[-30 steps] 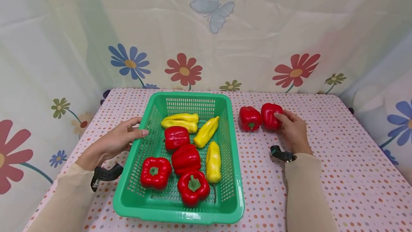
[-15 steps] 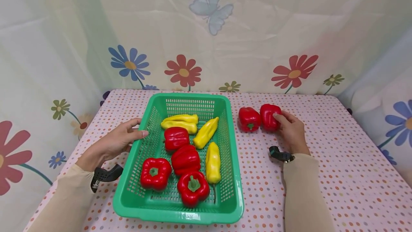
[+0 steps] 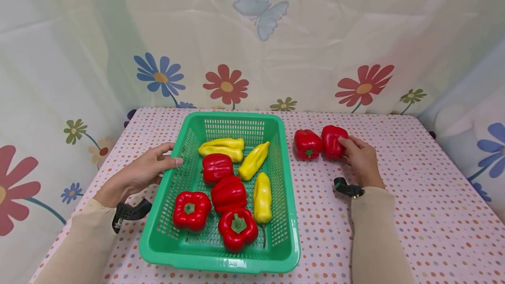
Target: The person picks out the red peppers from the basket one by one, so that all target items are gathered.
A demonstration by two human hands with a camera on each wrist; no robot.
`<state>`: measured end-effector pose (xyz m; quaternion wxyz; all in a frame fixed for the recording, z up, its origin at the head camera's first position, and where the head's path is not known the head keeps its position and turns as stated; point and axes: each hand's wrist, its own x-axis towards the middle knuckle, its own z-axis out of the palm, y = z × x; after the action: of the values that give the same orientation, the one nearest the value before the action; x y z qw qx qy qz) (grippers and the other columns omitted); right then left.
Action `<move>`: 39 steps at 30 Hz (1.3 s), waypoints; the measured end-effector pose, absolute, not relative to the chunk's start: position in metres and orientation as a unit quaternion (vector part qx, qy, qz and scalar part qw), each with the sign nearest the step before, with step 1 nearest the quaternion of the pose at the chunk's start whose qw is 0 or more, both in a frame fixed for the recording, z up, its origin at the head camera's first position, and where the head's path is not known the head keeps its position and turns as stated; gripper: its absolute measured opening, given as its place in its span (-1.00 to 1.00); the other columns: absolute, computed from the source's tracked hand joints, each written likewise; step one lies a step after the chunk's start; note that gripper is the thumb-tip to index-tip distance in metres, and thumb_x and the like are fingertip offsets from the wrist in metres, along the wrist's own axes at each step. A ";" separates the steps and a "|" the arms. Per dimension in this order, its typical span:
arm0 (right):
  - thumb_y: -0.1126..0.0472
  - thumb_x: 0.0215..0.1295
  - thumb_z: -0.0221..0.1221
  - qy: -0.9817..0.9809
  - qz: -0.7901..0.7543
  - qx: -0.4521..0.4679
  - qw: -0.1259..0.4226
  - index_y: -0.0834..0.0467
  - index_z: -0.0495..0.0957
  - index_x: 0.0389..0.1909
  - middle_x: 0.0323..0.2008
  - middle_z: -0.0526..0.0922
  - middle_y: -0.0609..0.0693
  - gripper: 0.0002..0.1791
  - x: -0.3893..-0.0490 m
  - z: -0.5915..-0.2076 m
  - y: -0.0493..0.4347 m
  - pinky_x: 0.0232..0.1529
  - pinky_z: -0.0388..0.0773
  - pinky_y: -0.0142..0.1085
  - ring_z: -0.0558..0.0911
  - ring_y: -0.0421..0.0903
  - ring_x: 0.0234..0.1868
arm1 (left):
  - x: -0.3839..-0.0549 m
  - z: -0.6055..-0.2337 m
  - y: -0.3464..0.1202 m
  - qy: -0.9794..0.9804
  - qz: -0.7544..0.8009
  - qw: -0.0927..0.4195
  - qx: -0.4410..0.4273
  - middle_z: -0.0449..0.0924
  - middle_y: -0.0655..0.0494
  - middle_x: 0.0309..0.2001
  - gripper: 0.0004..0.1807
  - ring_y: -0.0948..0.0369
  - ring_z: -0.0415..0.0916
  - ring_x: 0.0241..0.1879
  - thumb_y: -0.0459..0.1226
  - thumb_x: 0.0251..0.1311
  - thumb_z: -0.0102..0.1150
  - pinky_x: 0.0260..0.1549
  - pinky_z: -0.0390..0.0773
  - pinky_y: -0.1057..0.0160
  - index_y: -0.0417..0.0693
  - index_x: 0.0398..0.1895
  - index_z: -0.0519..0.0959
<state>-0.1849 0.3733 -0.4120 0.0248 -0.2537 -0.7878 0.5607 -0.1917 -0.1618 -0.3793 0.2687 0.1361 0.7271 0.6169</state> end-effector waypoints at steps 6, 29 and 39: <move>-0.29 0.57 -0.06 -0.798 0.541 -0.263 0.028 0.14 0.09 0.65 0.59 0.20 0.24 -0.15 -0.183 -0.409 0.375 0.19 0.64 -0.36 0.41 0.06 0.29 | -0.193 -0.379 -0.161 0.723 0.619 0.271 0.141 0.65 -0.38 0.09 -0.41 -0.11 0.79 -0.15 -0.25 0.54 0.11 -0.22 0.79 -0.16 -0.27 0.49 0.20; -0.32 0.55 -0.07 -0.817 0.512 -0.264 0.020 0.11 -0.02 0.68 0.62 0.13 0.25 -0.10 -0.181 -0.406 0.376 -0.16 0.66 -0.55 0.27 0.27 0.48 | -0.195 -0.379 -0.162 0.718 0.626 0.278 0.127 0.63 -0.38 0.09 -0.44 -0.09 0.79 -0.16 -0.25 0.54 0.10 -0.21 0.79 -0.16 -0.24 0.47 0.22; -0.37 0.52 -0.07 -0.823 0.506 -0.259 0.017 0.07 -0.09 0.69 0.64 0.05 0.24 -0.06 -0.182 -0.403 0.377 0.45 0.46 0.05 0.20 0.30 0.54 | -0.194 -0.376 -0.161 0.727 0.617 0.268 0.136 0.65 -0.40 0.08 -0.46 -0.14 0.79 -0.15 -0.25 0.55 0.09 -0.23 0.78 -0.17 -0.25 0.46 0.24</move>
<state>-0.1823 0.3766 -0.4033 0.0174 -0.2587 -0.8228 0.5058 -0.1937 -0.1613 -0.3763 0.2677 0.1365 0.7274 0.6169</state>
